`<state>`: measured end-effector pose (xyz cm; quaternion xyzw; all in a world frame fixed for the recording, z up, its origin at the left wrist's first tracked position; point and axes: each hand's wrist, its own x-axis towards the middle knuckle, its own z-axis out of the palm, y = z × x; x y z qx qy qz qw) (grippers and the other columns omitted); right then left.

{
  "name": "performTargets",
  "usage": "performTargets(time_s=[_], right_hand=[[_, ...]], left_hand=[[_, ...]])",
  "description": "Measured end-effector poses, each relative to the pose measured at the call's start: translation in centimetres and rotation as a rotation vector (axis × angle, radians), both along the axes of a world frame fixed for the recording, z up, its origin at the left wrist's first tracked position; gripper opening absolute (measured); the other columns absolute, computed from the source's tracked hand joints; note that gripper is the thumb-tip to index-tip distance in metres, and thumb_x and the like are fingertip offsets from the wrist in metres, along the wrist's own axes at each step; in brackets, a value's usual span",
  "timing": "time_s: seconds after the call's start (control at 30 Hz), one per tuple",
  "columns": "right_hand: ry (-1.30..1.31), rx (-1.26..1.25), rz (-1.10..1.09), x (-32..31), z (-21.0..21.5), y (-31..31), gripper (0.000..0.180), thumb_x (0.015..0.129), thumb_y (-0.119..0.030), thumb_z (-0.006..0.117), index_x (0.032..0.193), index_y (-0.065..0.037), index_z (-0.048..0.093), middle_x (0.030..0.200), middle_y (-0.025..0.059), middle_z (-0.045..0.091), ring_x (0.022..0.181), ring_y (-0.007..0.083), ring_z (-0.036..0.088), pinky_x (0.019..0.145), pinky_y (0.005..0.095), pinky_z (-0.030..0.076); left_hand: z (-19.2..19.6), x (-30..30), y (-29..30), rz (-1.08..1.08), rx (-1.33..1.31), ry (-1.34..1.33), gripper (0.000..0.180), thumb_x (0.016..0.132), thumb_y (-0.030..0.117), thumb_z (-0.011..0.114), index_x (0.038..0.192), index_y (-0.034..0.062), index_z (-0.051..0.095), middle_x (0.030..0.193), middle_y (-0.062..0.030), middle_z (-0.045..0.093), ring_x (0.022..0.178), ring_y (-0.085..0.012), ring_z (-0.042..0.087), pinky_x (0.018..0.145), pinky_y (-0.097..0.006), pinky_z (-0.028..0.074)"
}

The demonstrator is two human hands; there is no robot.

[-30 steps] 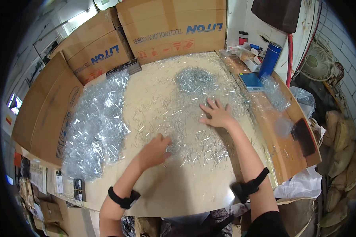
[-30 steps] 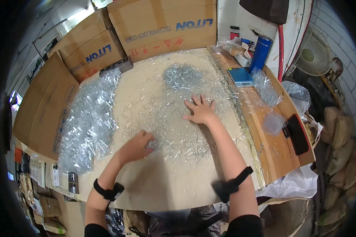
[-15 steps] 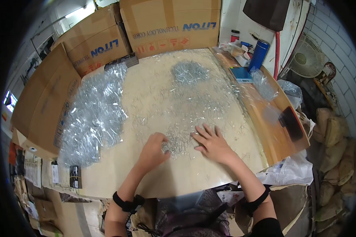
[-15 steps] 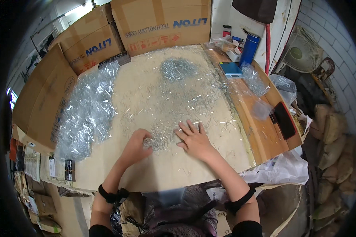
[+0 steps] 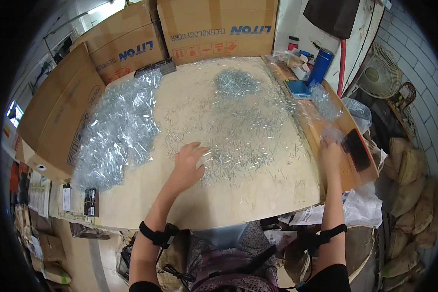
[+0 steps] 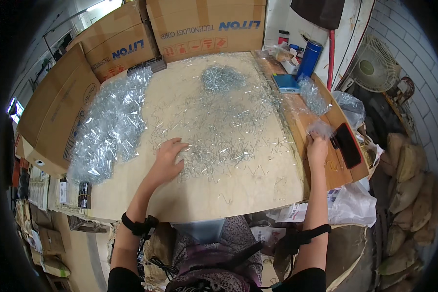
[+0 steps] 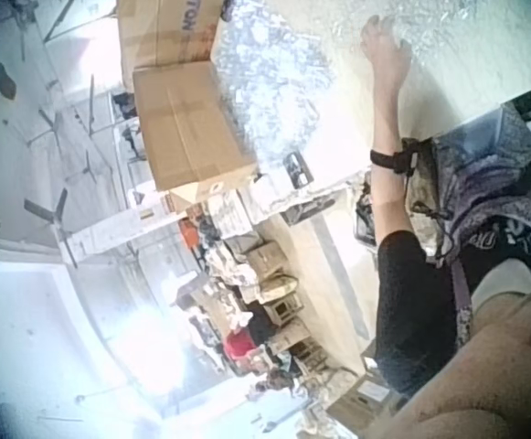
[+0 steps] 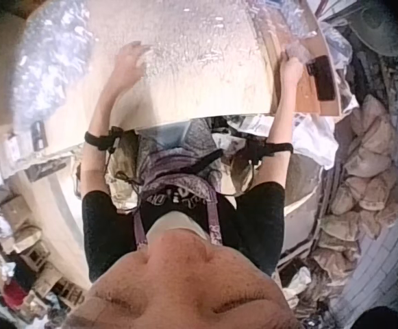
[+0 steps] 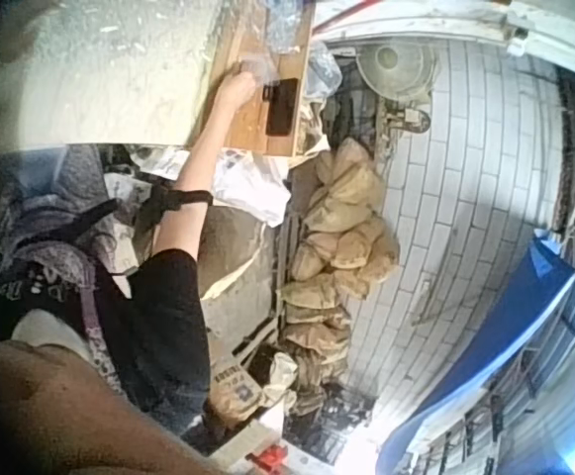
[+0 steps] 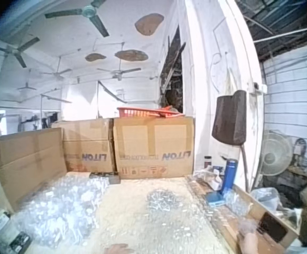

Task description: Picking up small metal nails or pins from a workbench and placing them into a small plastic bag.

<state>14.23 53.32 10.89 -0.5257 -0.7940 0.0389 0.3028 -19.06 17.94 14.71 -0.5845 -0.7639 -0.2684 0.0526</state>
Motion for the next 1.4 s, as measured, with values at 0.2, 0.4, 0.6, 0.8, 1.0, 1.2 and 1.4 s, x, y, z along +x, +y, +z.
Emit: performTargets(time_s=[0.2,0.4,0.6,0.8,1.0,1.2,1.4], right_hand=[[-0.074,0.284,0.003,0.4,0.5,-0.5,0.016,0.084,-0.013,0.062,0.091,-0.004,0.073,0.099,0.0158,0.069,0.099,0.0317,0.062,0.099,0.0437,0.041],[0.011,0.190,0.010,-0.8,1.2,-3.0,0.018,0.078,-0.010,0.069,0.095,-0.002,0.069,0.096,0.0149,0.067,0.094,0.0339,0.059,0.090,0.0410,0.044],[0.047,0.179,0.006,1.8,-0.8,1.2,0.010,0.080,-0.007,0.066,0.088,0.000,0.064,0.094,0.0166,0.060,0.094,0.0364,0.052,0.083,0.0451,0.041],[0.343,0.365,-0.122,0.9,0.3,0.6,0.011,0.084,-0.001,0.059,0.095,0.001,0.055,0.089,0.0167,0.059,0.091,0.0361,0.053,0.080,0.0464,0.038],[0.699,0.324,-0.019,0.8,1.4,0.3,0.015,0.082,0.004,0.058,0.096,0.000,0.053,0.091,0.0157,0.058,0.087,0.0333,0.053,0.077,0.0431,0.038],[0.338,0.349,-0.045,1.7,1.6,0.0,0.009,0.080,-0.005,0.067,0.086,-0.004,0.062,0.089,0.0104,0.058,0.087,0.0279,0.054,0.080,0.0393,0.038],[0.204,0.393,0.012,1.6,2.3,-0.8,0.012,0.081,-0.016,0.070,0.082,-0.005,0.065,0.086,0.0067,0.059,0.087,0.0246,0.055,0.081,0.0386,0.037]], left_hand=[[0.3,-0.3,2.4,-0.151,0.003,-0.276,0.037,0.072,0.007,0.067,0.108,0.0070,0.058,0.114,-0.0156,0.057,0.113,-0.0343,0.052,0.093,-0.040,0.042],[-0.6,0.7,4.5,-0.185,0.111,-0.314,0.028,0.072,0.002,0.065,0.099,0.0046,0.059,0.099,-0.0124,0.060,0.097,-0.0290,0.058,0.086,-0.038,0.046],[3.4,1.8,6.5,-0.004,0.225,-0.559,0.021,0.079,0.002,0.064,0.099,0.0028,0.062,0.083,-0.0066,0.060,0.079,-0.0182,0.059,0.075,-0.031,0.048],[5.0,-0.3,5.6,0.028,0.282,-0.371,0.015,0.081,0.009,0.068,0.095,0.0063,0.067,0.101,-0.0118,0.062,0.094,-0.0253,0.061,0.083,-0.035,0.046],[2.5,-1.5,4.7,0.042,0.254,-0.059,0.027,0.078,0.014,0.071,0.103,0.0076,0.064,0.119,-0.0160,0.055,0.112,-0.0346,0.052,0.094,-0.042,0.041],[1.3,1.7,3.6,-0.089,-0.105,-0.196,0.025,0.071,0.006,0.066,0.096,0.0054,0.062,0.107,-0.0154,0.058,0.106,-0.0335,0.054,0.092,-0.042,0.042],[1.6,0.8,4.0,-0.083,-0.119,-0.397,0.018,0.075,0.004,0.064,0.092,0.0020,0.062,0.080,-0.0091,0.059,0.080,-0.0248,0.060,0.072,-0.032,0.048]])
